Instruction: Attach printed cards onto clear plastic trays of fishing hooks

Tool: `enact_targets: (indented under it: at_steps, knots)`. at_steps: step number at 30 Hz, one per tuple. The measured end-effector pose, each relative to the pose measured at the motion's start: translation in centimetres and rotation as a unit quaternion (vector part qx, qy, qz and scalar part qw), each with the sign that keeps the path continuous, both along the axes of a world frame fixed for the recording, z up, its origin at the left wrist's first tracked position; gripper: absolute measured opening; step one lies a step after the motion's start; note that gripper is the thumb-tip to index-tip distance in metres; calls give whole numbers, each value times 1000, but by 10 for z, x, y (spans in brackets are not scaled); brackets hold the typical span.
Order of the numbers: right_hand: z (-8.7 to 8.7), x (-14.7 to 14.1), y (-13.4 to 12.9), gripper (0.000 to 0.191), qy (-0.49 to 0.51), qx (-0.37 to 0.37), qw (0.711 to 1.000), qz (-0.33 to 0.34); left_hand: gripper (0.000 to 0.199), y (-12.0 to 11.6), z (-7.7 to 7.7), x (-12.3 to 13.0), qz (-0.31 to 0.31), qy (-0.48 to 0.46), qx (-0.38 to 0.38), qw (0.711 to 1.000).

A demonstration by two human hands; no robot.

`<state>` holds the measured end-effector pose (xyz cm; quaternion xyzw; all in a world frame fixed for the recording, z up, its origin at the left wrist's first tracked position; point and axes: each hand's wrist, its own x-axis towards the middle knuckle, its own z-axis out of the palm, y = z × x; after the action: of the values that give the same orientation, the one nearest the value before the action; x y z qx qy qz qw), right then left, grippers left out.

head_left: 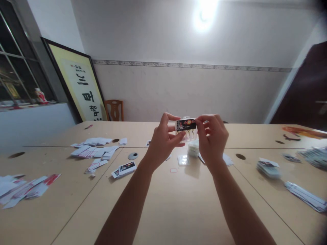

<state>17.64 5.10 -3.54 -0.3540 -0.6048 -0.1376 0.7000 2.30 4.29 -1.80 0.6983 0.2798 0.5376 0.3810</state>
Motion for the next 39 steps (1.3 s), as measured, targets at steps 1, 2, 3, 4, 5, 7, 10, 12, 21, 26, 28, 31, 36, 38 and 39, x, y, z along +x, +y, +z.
enact_targets:
  at_steps: [1,2,3,4,5,7,10,12,21,26,28,31,36,38,39]
  knots:
    - [0,0,0,10,2,-6,1000,3,44,0,0,0,3,0,1,1000]
    - [0,1,1,10,4,-10,1000,5,44,0,0,1,6,1,1,1000]
    - [0,1,1,9,5,-14,1000,11,44,1,0,1,9,2,2,1000]
    - [0,1,1,9,9,-19,1000,23,44,0,0,1,12,2,2,1000]
    - [0,2,1,9,13,-25,999,38,44,0,0,1,15,4,2,1000]
    - [1,2,1,8,24,-41,997,68,44,0,1,1,17,6,2,1000]
    - [1,1,-1,9,40,-67,993,94,43,0,1,2,19,8,4,1000]
    - [2,1,-2,9,45,-80,990,105,42,1,0,2,21,11,6,1000]
    - [1,3,0,9,53,-92,983,146,40,5,-2,2,25,19,17,999]
    - [-1,2,0,9,61,-93,978,177,37,8,-3,3,34,32,26,999]
    - [0,2,-1,9,65,-96,978,175,37,9,-4,4,34,33,27,999]
    - [3,1,-4,9,81,-104,975,181,36,9,-5,4,29,37,29,998]
    - [5,-1,-6,10,140,-113,956,233,35,10,-6,4,27,49,36,998]
    - [5,-2,-7,17,158,-123,947,251,34,11,-7,5,27,50,38,998]
    - [5,-2,-7,21,164,-129,943,258,33,11,-7,5,27,50,39,998]
